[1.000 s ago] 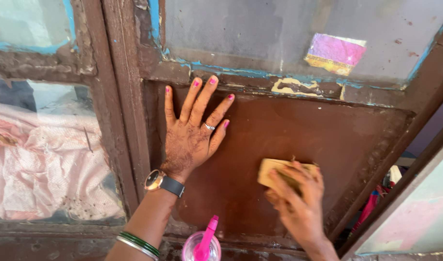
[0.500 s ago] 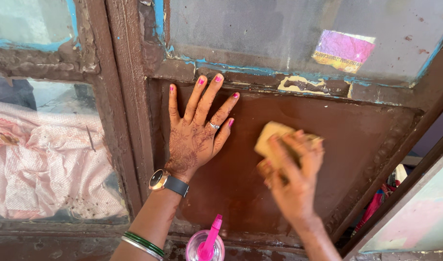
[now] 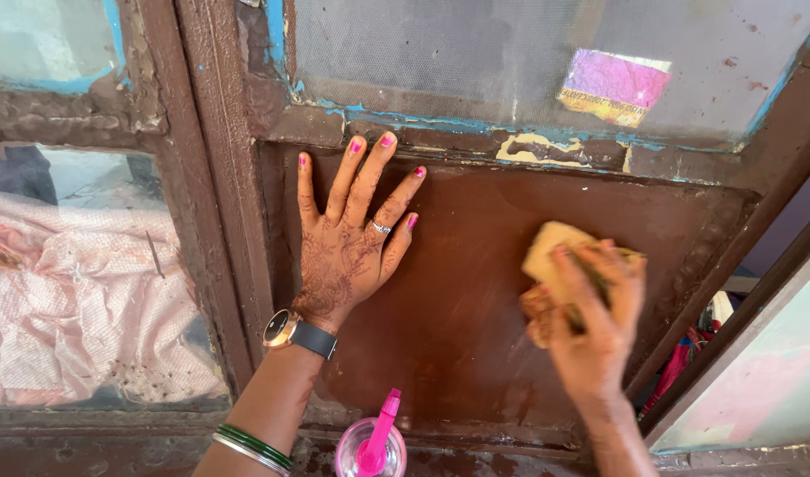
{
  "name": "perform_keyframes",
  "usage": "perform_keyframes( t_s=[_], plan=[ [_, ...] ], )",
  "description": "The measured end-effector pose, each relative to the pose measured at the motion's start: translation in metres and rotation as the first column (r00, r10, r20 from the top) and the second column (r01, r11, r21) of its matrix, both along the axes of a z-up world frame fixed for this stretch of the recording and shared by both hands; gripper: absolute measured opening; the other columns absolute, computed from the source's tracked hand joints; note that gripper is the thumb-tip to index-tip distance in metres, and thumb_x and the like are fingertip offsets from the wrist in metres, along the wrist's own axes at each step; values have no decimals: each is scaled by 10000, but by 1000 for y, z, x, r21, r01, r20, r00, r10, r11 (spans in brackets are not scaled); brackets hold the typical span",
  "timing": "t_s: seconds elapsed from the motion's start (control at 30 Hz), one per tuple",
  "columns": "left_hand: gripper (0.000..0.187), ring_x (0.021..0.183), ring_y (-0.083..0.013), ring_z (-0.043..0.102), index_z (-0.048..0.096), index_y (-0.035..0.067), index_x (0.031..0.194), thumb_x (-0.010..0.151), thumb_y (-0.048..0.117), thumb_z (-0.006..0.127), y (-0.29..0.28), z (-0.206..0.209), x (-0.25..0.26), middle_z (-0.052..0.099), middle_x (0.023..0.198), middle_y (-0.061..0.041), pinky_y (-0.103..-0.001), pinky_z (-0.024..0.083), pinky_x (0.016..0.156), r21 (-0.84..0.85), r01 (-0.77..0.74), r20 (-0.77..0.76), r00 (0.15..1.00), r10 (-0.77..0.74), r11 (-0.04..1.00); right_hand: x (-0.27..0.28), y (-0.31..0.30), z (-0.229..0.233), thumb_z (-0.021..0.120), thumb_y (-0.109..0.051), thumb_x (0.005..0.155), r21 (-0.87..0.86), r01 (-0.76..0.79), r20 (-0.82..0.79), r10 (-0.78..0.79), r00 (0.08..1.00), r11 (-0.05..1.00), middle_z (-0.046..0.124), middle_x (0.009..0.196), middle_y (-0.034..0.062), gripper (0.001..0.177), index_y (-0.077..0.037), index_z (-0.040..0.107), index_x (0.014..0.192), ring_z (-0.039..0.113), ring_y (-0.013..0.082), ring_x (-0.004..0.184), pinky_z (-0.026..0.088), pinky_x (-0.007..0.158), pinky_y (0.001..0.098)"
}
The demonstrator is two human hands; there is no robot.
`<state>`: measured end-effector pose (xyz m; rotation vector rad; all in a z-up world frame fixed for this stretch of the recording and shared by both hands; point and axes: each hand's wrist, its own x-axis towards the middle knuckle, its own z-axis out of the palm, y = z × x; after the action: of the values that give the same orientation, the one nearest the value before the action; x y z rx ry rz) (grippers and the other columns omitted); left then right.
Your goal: The person sprays liquid onto a door and window panes and wipes the surface with a cloth, cleaning both the wood and the glass.
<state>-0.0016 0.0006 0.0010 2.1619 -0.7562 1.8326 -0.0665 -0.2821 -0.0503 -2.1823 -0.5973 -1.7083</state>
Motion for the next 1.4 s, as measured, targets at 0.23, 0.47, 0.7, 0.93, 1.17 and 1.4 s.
perform_keyframes(
  t_s=[0.23, 0.47, 0.7, 0.93, 1.17, 1.4],
  plan=[
    [499, 1568, -270, 285, 515, 302, 1539, 1062, 318, 659, 0, -1, 1, 336, 1669, -36, -681, 125, 1273, 0, 3, 6, 1000, -3, 1000, -6, -21, -20, 676, 96, 884, 245, 51, 36, -62, 997, 968, 486, 1445, 164, 608, -71, 606, 1465, 452, 351, 1434, 326, 1314, 512],
    [512, 1571, -276, 283, 510, 302, 1545, 1057, 321, 668, -1, -1, 2, 334, 1673, -40, -689, 125, 1271, 6, -2, 6, 1000, 2, 1000, -5, 19, -61, 742, 56, 775, 145, 45, -39, -39, 998, 988, 536, 1385, 133, 598, -105, 643, 1342, 423, 386, 1443, 202, 1282, 596],
    [526, 1564, -296, 281, 502, 304, 1546, 1049, 318, 672, -2, -1, 2, 335, 1673, -51, -688, 117, 1264, 14, -18, 1, 1000, 18, 1000, 11, 55, -7, 767, 55, 778, -5, -103, -58, 103, 993, 995, 570, 1334, 90, 571, -143, 714, 1311, 496, 333, 1403, 253, 1272, 590],
    [501, 1574, -283, 282, 528, 298, 1541, 1064, 321, 678, -1, -2, 2, 336, 1678, -44, -672, 123, 1283, 7, -14, 13, 1000, 14, 1000, 4, 34, 24, 724, 113, 825, 220, -66, 84, 49, 995, 973, 530, 1413, 110, 616, -106, 653, 1397, 471, 365, 1447, 284, 1319, 530],
    [502, 1567, -303, 281, 534, 289, 1536, 1055, 316, 675, -1, -1, 1, 334, 1672, -59, -677, 117, 1273, 15, -25, 8, 1000, 25, 1000, 11, 61, 27, 721, 116, 756, 148, -85, 77, 74, 994, 985, 528, 1394, 121, 630, -106, 672, 1344, 446, 386, 1422, 260, 1283, 529],
    [499, 1574, -307, 279, 538, 289, 1538, 1058, 206, 650, -2, -1, -1, 353, 1673, -69, -672, 118, 1277, 17, -34, 1, 999, 34, 999, 12, 80, -18, 749, 63, 772, -47, -150, -56, 147, 988, 988, 585, 1331, 84, 612, -149, 682, 1342, 494, 320, 1370, 267, 1237, 557]
  ],
)
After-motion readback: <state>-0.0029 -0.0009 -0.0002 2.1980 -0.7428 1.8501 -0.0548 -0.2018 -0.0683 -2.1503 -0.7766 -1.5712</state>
